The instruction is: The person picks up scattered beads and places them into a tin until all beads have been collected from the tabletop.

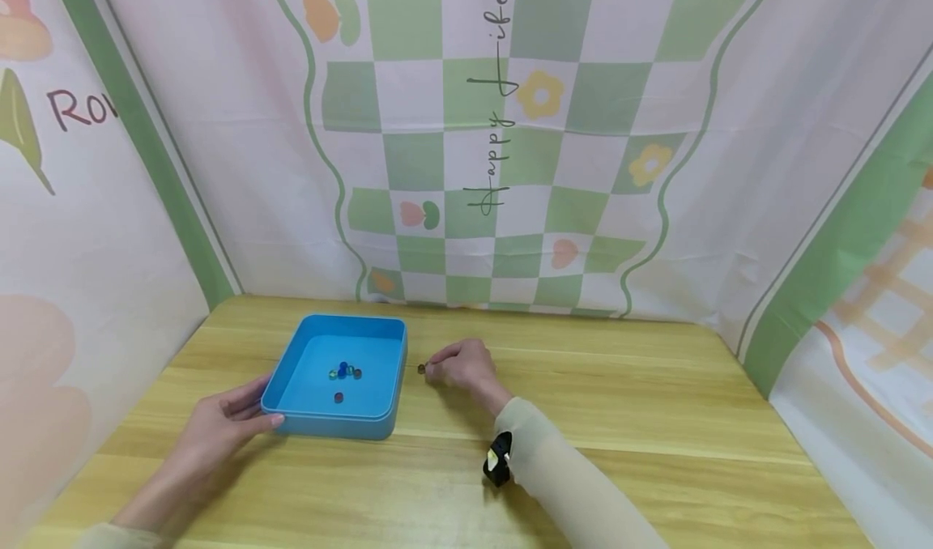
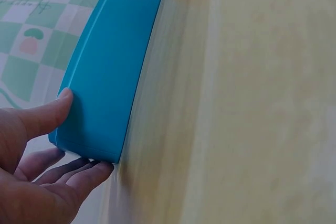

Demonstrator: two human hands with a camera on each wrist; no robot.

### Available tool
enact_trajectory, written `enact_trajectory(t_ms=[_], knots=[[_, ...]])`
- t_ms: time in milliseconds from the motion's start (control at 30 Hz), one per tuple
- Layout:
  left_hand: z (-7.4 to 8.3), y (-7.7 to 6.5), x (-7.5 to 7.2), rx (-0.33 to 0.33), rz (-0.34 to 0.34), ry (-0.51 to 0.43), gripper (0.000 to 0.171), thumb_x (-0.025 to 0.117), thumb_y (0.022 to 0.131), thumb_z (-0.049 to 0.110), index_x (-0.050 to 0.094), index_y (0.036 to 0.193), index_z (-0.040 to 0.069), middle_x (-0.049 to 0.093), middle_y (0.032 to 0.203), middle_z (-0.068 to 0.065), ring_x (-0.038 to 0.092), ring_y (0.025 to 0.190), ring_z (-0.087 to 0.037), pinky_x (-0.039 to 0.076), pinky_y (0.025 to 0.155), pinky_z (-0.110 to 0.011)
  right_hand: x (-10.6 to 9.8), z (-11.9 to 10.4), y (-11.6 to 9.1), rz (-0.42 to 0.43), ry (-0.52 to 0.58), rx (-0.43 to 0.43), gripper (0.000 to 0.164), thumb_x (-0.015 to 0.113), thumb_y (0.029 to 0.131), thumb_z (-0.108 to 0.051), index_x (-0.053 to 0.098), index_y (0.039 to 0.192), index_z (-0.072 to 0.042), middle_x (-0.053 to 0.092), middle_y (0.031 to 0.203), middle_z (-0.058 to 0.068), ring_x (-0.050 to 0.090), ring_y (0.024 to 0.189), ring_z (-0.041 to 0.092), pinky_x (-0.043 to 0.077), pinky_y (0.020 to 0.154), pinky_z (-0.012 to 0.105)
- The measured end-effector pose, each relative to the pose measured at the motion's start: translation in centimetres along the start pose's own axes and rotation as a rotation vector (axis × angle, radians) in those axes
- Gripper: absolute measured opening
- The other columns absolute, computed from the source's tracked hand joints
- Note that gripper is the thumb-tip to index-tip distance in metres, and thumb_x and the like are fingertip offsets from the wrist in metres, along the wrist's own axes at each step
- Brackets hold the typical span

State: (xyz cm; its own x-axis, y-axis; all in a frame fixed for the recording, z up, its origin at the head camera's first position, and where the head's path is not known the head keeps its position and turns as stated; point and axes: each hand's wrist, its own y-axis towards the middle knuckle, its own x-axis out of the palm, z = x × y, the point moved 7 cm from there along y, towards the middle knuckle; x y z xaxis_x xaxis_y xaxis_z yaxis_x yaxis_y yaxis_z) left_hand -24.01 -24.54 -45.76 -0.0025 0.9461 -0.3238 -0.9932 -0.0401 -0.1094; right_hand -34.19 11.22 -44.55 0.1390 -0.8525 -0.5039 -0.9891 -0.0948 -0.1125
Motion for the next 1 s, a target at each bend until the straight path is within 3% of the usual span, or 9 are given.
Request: enact_trajectory(t_ms=[333,567,833,1000], knots=[[-0.1,0.1,0.0,0.002,-0.001,0.021,0.083,0.087,0.089,0.017,0.043,0.157,-0.002,0.043,0.157,-0.028,0.053,0.137,-0.044,0.055,0.103,-0.039,-0.5,-1.7,0.2,-0.003,0.036,-0.002,0.011,0.085,0.087,-0.01,0.084,0.098,-0.007,0.078,0.113,0.009,0.063,0.124,0.033,0.05,0.109,0.051],[-0.1,0.0,0.0,0.005,-0.007,0.016,0.084,0.088,0.089,0.017,0.043,0.157,-0.003,0.043,0.157,-0.029,0.053,0.137,-0.044,0.055,0.103,-0.039,-0.4,-3.1,0.3,-0.03,0.101,-0.011,0.013,0.083,0.088,-0.009,0.084,0.1,-0.006,0.078,0.112,0.009,0.063,0.125,0.033,0.051,0.109,0.052],[-0.1,-0.1,0.0,-0.007,-0.008,0.012,0.085,0.088,0.089,0.02,0.043,0.157,-0.002,0.043,0.158,-0.027,0.053,0.138,-0.042,0.055,0.103,-0.039,-0.1,-4.7,0.3,-0.042,0.081,-0.028,0.016,0.083,0.091,-0.015,0.084,0.105,-0.008,0.074,0.125,0.008,0.061,0.127,0.034,0.05,0.108,0.053],[0.1,0.0,0.0,0.004,-0.008,0.024,0.084,0.087,0.09,0.019,0.042,0.157,-0.003,0.042,0.157,-0.029,0.052,0.138,-0.044,0.055,0.103,-0.041,0.4,-5.8,0.3,-0.061,0.088,-0.038,0.017,0.084,0.091,-0.017,0.084,0.106,-0.009,0.076,0.12,0.006,0.062,0.125,0.032,0.049,0.111,0.054]])
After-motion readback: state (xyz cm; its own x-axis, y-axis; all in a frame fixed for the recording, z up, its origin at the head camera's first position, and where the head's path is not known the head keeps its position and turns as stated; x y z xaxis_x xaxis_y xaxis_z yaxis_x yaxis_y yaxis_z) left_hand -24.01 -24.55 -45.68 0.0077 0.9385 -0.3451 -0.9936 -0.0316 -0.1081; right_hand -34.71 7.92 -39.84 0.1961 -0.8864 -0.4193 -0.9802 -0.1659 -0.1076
